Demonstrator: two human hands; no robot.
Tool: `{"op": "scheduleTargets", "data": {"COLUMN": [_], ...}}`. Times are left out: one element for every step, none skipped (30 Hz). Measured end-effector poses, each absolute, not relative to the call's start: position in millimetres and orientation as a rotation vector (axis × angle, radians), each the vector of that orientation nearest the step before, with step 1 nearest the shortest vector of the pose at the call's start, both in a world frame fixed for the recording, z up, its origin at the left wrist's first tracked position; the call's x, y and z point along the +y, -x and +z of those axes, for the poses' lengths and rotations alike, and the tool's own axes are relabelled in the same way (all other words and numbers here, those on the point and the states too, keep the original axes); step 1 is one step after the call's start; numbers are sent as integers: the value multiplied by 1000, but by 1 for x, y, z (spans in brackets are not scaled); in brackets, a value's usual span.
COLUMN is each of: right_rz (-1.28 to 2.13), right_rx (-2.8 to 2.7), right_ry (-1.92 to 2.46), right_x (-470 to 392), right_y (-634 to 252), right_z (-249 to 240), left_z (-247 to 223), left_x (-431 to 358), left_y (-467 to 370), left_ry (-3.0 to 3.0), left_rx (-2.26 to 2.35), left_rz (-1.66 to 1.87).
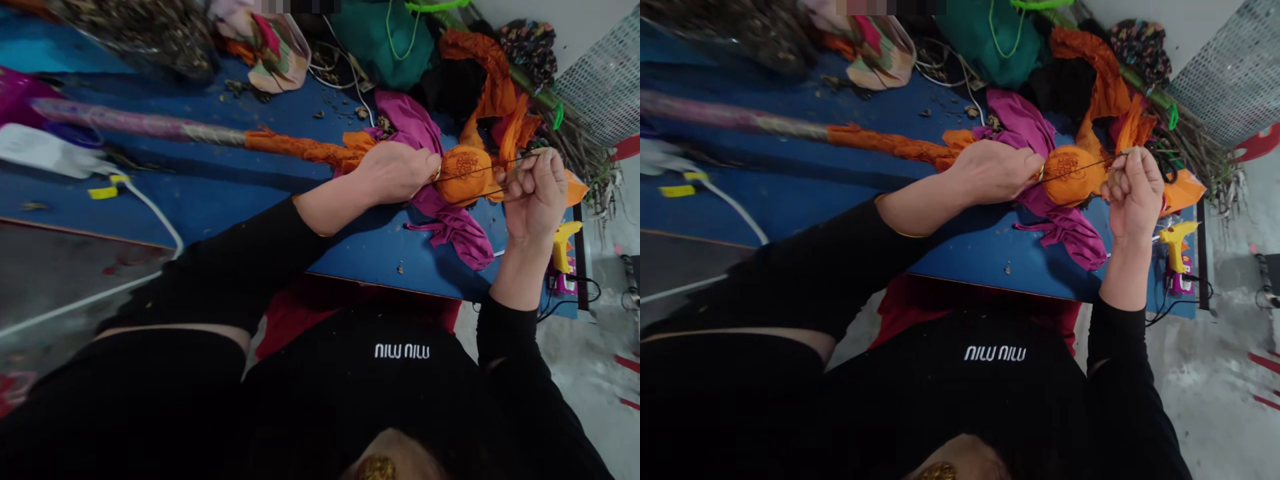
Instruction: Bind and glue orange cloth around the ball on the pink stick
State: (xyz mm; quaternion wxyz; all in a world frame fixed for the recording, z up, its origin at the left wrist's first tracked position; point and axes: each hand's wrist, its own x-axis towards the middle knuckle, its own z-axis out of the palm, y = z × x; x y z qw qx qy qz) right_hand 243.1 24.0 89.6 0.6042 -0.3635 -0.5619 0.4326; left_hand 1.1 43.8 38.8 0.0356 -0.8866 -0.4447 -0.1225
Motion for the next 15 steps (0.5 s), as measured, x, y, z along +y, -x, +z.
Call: {"op": "scheduleTargets", "data": {"right_rz": [1013,996,964,931,908,889,881,880,876,859,831,800,768,733,711], "right_rx": [-1283,-1270,-1263,-1261,-1265,-1267,-1273,-1286,-1301,-1320,-1338,-1358,-1375,-1385,-1393], "right_ry": [852,867,882,892,895,887,880,878,890,922,969,1024,1078,1117,1137], "right_x": [26,28,30,33,35,38,40,43,45,48,52,56,60,64,69], "right_y": [-246,-247,-247,-247,-247,-247,-247,-247,-247,-248,-249,-250,-251,-252,-253], "right_z": [89,88,87,86,85,84,83,81,78,75,70,65,60,53,48], "left_z": [41,44,47,49,52,54,56,58,60,61,63,64,66,68,69], "left_x": [42,40,38,36,33,31,28,25,22,19,17,14,12,10,8], "left_y": [-1,0,0,1,1,0,0,-1,-2,-2,-3,-4,-5,-5,-5], "left_ry": [2729,2731,2730,2728,2725,2722,2719,2719,2722,2727,2737,2752,2767,2783,2794], "left_rx": [-1351,-1327,-1297,-1263,-1224,-1179,-1128,-1074,-1023,-977,-938,-911,-900,-897,-898], "left_rz": [-372,-364,-352,-339,-324,-301,-277,-257,-242,-232,-234,-250,-278,-306,-328]}}
